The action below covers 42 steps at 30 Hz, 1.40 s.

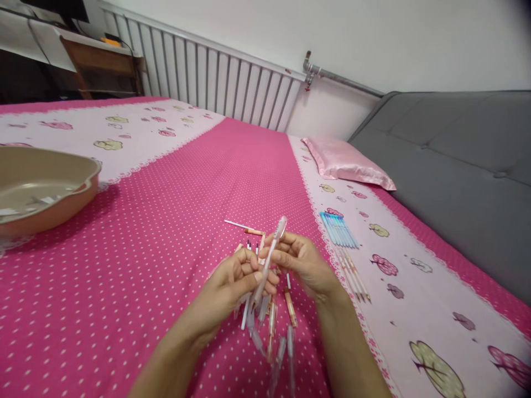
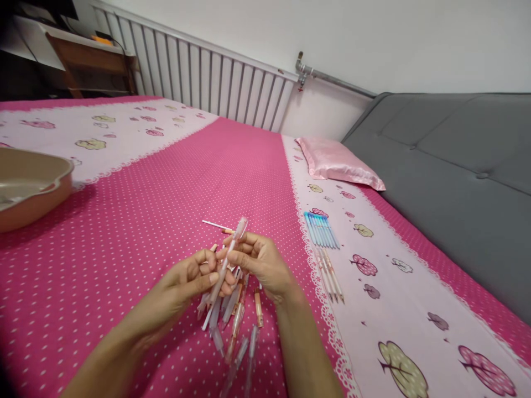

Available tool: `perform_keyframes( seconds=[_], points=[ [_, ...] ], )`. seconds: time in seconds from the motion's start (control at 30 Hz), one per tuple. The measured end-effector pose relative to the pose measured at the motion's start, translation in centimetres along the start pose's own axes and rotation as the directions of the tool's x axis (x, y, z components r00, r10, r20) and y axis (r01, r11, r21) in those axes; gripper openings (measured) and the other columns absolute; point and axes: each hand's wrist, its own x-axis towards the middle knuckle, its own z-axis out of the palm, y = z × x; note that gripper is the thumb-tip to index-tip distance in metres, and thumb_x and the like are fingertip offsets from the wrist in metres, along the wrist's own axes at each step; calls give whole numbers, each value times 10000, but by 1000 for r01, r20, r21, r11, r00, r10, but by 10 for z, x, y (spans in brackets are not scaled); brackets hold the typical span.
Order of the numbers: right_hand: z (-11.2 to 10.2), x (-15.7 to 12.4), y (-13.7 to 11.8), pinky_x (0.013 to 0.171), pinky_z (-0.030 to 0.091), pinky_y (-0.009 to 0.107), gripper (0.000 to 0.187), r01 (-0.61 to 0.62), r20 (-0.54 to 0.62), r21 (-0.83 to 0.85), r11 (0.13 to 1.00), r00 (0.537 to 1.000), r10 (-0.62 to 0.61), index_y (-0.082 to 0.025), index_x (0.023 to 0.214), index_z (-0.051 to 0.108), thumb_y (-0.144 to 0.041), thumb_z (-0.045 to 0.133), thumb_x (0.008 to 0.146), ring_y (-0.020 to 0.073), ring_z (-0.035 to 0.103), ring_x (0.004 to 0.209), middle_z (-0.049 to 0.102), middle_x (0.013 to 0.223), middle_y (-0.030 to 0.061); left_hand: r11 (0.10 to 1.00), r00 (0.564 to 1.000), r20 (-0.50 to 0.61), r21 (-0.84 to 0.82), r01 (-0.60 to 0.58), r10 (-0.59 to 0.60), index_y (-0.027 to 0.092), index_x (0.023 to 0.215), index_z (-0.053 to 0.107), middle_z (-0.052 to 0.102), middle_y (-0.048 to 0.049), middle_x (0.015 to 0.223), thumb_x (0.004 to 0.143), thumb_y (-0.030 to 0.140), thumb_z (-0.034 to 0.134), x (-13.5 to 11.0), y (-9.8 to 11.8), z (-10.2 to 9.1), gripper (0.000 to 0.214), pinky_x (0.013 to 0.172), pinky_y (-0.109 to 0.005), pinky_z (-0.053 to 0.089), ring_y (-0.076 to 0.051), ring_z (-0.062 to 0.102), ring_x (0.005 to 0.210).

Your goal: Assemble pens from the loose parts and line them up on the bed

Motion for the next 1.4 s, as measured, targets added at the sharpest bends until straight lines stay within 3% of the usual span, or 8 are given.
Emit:
perform_keyframes(
  seconds=[0.13, 0.33, 0.67, 0.87, 1.1, 1.27, 1.4],
  points=[
    [-1, -1, -2, 564, 478, 183, 236, -34, 77, 55, 998, 997, 30, -174, 946, 650, -230, 714, 726, 73, 594, 605, 689, 802, 26, 999, 999, 25, -26, 29, -29, 154, 916, 499, 674, -61, 831, 836, 235, 562, -1, 1, -1, 131, 720, -290, 480, -154, 635, 764],
    [2, -2, -3, 511, 487, 195, 243, -80, 143, 116, 990, 988, 63, -180, 985, 644, -237, 688, 754, 63, 561, 530, 679, 814, 23, 998, 1000, 25, -64, 13, -11, 151, 848, 476, 670, -78, 867, 828, 204, 566, 0, -2, -2, 107, 723, -290, 488, -137, 629, 729],
    [5, 0, 3, 510, 459, 192, 261, -38, -46, -45, 998, 998, 36, -154, 819, 619, -276, 776, 649, 78, 571, 533, 645, 687, -3, 998, 996, -91, -66, -20, 14, 179, 753, 427, 629, -9, 776, 731, 197, 683, 3, -5, -1, 258, 725, -281, 477, -136, 623, 761],
    [7, 0, 6, 508, 462, 191, 306, -11, -52, -64, 998, 999, 7, -166, 846, 587, -271, 783, 636, 92, 573, 573, 610, 687, -19, 999, 994, -112, -53, -6, 0, 174, 748, 442, 587, 23, 753, 708, 233, 709, 4, -7, 0, 277, 678, -248, 470, -117, 617, 717],
    [4, -2, -3, 663, 507, 240, 417, -12, 37, 25, 1000, 999, 11, -219, 1156, 557, -261, 682, 760, 111, 601, 739, 644, 1036, 65, 998, 995, -103, -55, -15, 9, 168, 783, 509, 666, -38, 834, 782, 241, 630, 0, 1, 3, 141, 751, -300, 485, -144, 634, 749],
    [3, -2, -1, 612, 493, 231, 393, -14, 26, 29, 999, 1000, 13, -224, 1140, 592, -239, 684, 759, 90, 580, 641, 670, 945, 49, 998, 996, -83, -61, -22, 16, 166, 794, 504, 675, -65, 904, 801, 232, 607, -1, 0, 2, 123, 770, -308, 485, -149, 637, 779],
    [4, -1, 2, 624, 483, 211, 365, 6, -24, -9, 1000, 1000, -6, -219, 1066, 631, -220, 727, 714, 100, 589, 696, 653, 835, 17, 996, 997, -69, -75, -41, 36, 183, 746, 425, 662, -36, 858, 800, 205, 607, 0, -3, 0, 191, 784, -323, 484, -137, 629, 763]
  ],
)
